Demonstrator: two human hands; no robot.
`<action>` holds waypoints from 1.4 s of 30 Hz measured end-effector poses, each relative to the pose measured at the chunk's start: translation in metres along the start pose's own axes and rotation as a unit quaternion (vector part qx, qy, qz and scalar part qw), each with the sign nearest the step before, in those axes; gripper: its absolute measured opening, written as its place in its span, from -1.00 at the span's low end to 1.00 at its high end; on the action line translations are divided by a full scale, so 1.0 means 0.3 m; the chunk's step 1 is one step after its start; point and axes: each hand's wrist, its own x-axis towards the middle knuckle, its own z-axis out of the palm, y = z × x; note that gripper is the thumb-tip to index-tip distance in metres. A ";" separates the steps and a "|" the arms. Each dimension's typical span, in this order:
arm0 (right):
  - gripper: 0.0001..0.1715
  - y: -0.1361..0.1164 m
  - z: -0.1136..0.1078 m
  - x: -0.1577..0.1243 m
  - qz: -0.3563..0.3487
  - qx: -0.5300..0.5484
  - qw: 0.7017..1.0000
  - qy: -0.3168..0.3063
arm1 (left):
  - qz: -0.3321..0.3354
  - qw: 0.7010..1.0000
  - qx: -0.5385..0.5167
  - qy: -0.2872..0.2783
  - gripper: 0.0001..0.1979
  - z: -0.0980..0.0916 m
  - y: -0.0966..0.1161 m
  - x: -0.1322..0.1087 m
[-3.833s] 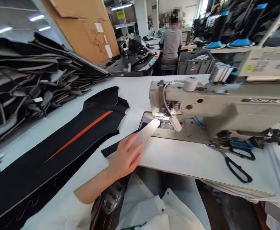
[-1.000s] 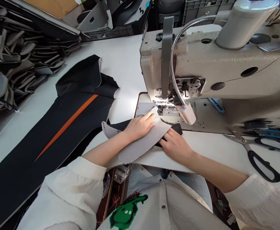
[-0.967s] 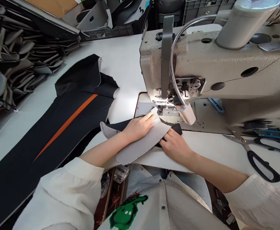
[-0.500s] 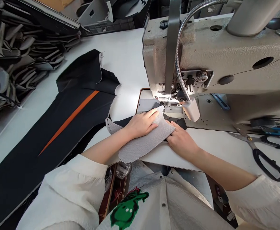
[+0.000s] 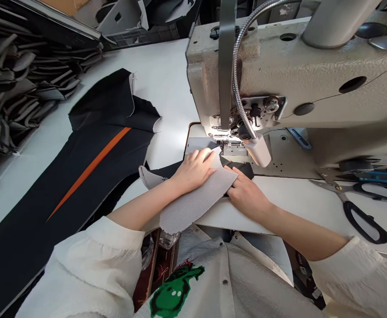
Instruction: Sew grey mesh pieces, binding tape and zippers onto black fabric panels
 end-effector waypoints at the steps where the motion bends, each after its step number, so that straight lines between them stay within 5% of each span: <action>1: -0.65 -0.002 -0.001 0.001 0.001 -0.002 1.000 0.000 | 0.001 1.000 0.001 -0.001 -0.50 0.000 0.001 -0.004; 13: -0.65 0.039 -0.057 0.002 -0.043 -0.056 0.998 0.000 | 0.026 0.997 -0.060 0.043 -0.66 0.035 -0.005 0.035; 22: -0.58 0.070 -0.051 -0.021 -0.041 0.012 0.999 -0.025 | 0.116 0.993 0.001 0.013 -0.63 0.018 -0.020 0.046; 42: -0.59 0.109 -0.097 0.011 -0.034 0.066 0.997 -0.038 | 0.018 0.998 -0.056 0.023 -0.63 0.020 0.014 0.066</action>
